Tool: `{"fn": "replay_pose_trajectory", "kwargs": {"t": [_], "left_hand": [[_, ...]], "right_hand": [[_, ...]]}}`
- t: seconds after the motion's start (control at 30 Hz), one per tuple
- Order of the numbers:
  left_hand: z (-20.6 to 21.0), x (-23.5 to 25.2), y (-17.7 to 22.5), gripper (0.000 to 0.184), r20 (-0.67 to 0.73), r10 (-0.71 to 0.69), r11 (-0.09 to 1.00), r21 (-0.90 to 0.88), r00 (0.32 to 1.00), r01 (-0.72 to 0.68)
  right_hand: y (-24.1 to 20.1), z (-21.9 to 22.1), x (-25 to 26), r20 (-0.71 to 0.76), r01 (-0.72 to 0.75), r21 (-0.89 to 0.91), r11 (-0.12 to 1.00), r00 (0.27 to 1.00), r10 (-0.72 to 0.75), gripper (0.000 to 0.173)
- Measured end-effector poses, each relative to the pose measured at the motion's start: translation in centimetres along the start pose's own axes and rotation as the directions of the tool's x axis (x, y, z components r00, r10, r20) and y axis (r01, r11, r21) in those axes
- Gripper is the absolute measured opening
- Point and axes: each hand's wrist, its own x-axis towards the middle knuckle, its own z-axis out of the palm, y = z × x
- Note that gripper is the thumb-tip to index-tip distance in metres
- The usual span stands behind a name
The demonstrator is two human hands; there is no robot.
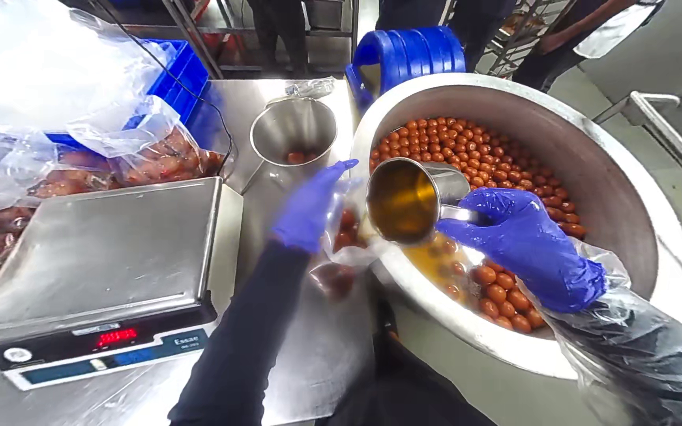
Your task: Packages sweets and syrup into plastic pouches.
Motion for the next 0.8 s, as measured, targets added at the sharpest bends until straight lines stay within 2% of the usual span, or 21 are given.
{"fn": "replay_pose_trajectory", "kwargs": {"t": [0.1, 0.3, 0.47, 0.5, 0.53, 0.57, 0.6, 0.63, 0.67, 0.7, 0.8], "left_hand": [[0.0, 0.0, 0.0, 0.033, -0.001, 0.021, 0.999, 0.044, 1.0, -0.021], [0.1, 0.1, 0.0, 0.032, -0.018, -0.005, 0.999, -0.045, 1.0, 0.004], [0.3, 0.3, 0.0, 0.03, -0.062, -0.013, 1.0, -0.013, 0.998, 0.012], [0.4, 0.3, 0.0, 0.03, -0.079, -0.014, 1.0, -0.012, 0.997, 0.013], [0.4, 0.3, 0.0, 0.029, -0.089, -0.013, 0.999, -0.03, 0.996, 0.01], [0.4, 0.2, 0.0, 0.028, -0.085, -0.01, 0.999, -0.051, 0.996, 0.006], [0.3, 0.2, 0.0, 0.029, -0.077, -0.009, 0.998, -0.063, 0.997, 0.004], [0.3, 0.1, 0.0, 0.029, -0.065, -0.01, 0.997, -0.071, 0.998, 0.005], [0.3, 0.1, -0.1, 0.029, -0.062, -0.01, 0.996, -0.088, 0.998, 0.005], [0.3, 0.1, -0.1, 0.028, -0.059, -0.01, 0.995, -0.103, 0.998, 0.004], [0.1, 0.2, -0.2, 0.026, -0.051, 0.005, 0.992, -0.129, 0.999, -0.011]], "right_hand": [[0.6, 0.3, 0.3, 0.005, 0.127, -0.073, 0.989, 0.992, -0.127, 0.011], [1.4, 1.0, 0.8, -0.016, 0.337, -0.274, 0.901, 0.935, -0.355, 0.022], [1.0, 0.9, 0.9, 0.061, 0.355, -0.352, 0.866, 0.932, -0.358, 0.02], [2.7, 1.4, 1.2, 0.024, 0.441, -0.349, 0.827, 0.886, -0.462, 0.019], [5.7, 2.4, 2.0, -0.066, 0.576, -0.352, 0.738, 0.771, -0.633, 0.021], [6.9, 2.9, 2.6, -0.115, 0.64, -0.357, 0.68, 0.693, -0.712, 0.021], [5.3, 2.4, 2.0, -0.065, 0.586, -0.376, 0.718, 0.756, -0.651, 0.02], [1.8, 1.3, 1.1, 0.031, 0.455, -0.395, 0.798, 0.875, -0.483, 0.018], [-0.1, 0.9, 0.8, 0.059, 0.383, -0.41, 0.828, 0.917, -0.394, 0.017], [-0.8, 0.8, 0.7, 0.049, 0.361, -0.407, 0.839, 0.926, -0.375, 0.017], [0.8, 1.3, 1.0, -0.058, 0.439, -0.335, 0.834, 0.873, -0.483, 0.021]]}}
